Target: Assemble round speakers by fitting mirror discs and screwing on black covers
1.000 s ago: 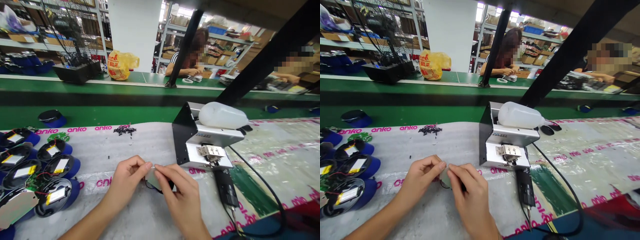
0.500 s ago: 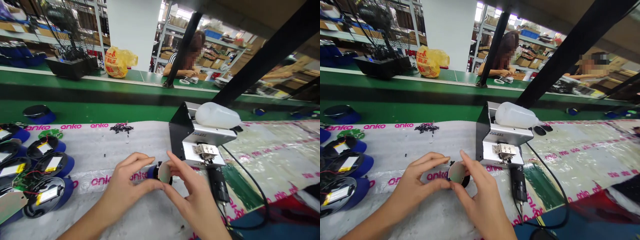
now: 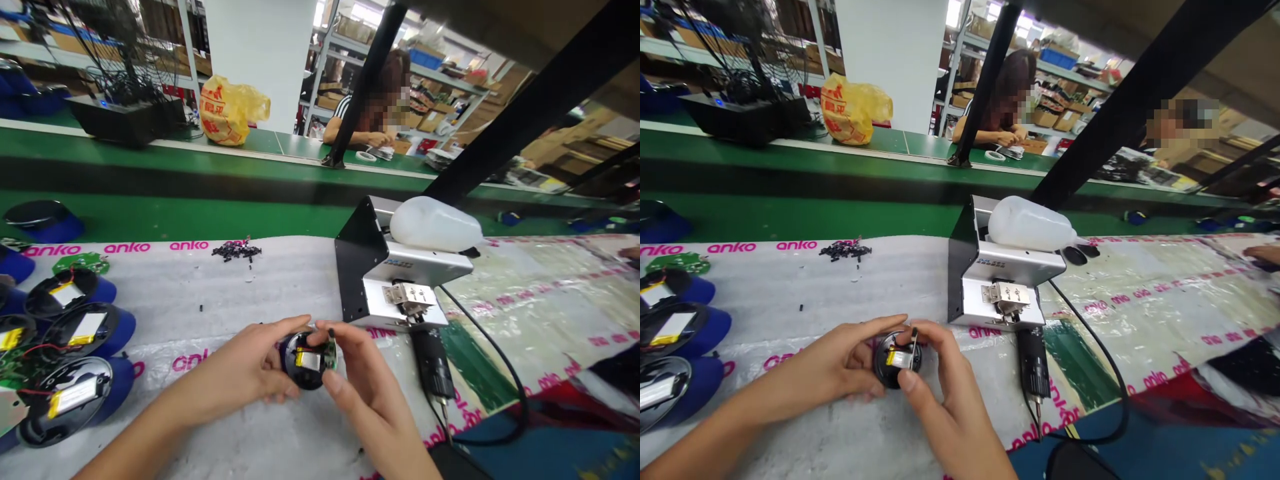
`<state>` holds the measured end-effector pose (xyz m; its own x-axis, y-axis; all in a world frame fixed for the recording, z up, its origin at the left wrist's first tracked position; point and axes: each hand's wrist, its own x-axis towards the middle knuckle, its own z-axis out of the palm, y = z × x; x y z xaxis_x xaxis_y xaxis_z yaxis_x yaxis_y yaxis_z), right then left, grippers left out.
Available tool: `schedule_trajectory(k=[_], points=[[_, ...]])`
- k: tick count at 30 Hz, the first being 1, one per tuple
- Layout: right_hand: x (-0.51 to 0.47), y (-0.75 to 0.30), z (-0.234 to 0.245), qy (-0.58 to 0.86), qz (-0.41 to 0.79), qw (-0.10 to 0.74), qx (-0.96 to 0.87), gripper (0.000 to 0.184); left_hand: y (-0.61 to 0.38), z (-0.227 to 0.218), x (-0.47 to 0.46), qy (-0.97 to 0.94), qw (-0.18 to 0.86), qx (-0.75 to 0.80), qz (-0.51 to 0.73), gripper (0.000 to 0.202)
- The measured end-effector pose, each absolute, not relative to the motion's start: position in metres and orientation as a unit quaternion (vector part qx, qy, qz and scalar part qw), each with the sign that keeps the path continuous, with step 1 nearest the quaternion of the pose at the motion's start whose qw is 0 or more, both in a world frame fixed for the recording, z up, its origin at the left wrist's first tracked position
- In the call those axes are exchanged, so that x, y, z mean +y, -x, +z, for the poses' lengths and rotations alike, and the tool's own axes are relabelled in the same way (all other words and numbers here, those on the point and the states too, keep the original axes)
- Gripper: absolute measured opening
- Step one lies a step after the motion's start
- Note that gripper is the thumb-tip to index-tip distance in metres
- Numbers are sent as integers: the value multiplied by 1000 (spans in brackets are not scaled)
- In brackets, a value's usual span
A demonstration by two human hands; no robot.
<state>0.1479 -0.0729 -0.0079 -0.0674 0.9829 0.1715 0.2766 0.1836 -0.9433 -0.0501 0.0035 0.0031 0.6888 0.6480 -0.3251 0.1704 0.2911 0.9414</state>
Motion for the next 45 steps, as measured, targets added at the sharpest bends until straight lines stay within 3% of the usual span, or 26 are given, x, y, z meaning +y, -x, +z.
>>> schedule_trajectory(k=[3,9,20,35,40,45], points=[[-75,-147,-14,490,372,485,-621,35,52,4,5,-509,783,325,149,70],[-79,-148,-26,518,321,510,-607,31,51,-2,9,-479,813,296,149,64],[-89,-133,-13,549,304,518,-581,34,35,-4,4,-477,775,372,185,40],[-95,-142,-8,550,186,428,-692,40,19,-4,-4,-499,702,464,207,21],[-85,-147,1,525,93,391,-750,44,19,-6,-7,-506,705,446,217,17],[-69,-154,3,483,79,328,-808,43,21,-8,-8,-498,723,419,233,19]])
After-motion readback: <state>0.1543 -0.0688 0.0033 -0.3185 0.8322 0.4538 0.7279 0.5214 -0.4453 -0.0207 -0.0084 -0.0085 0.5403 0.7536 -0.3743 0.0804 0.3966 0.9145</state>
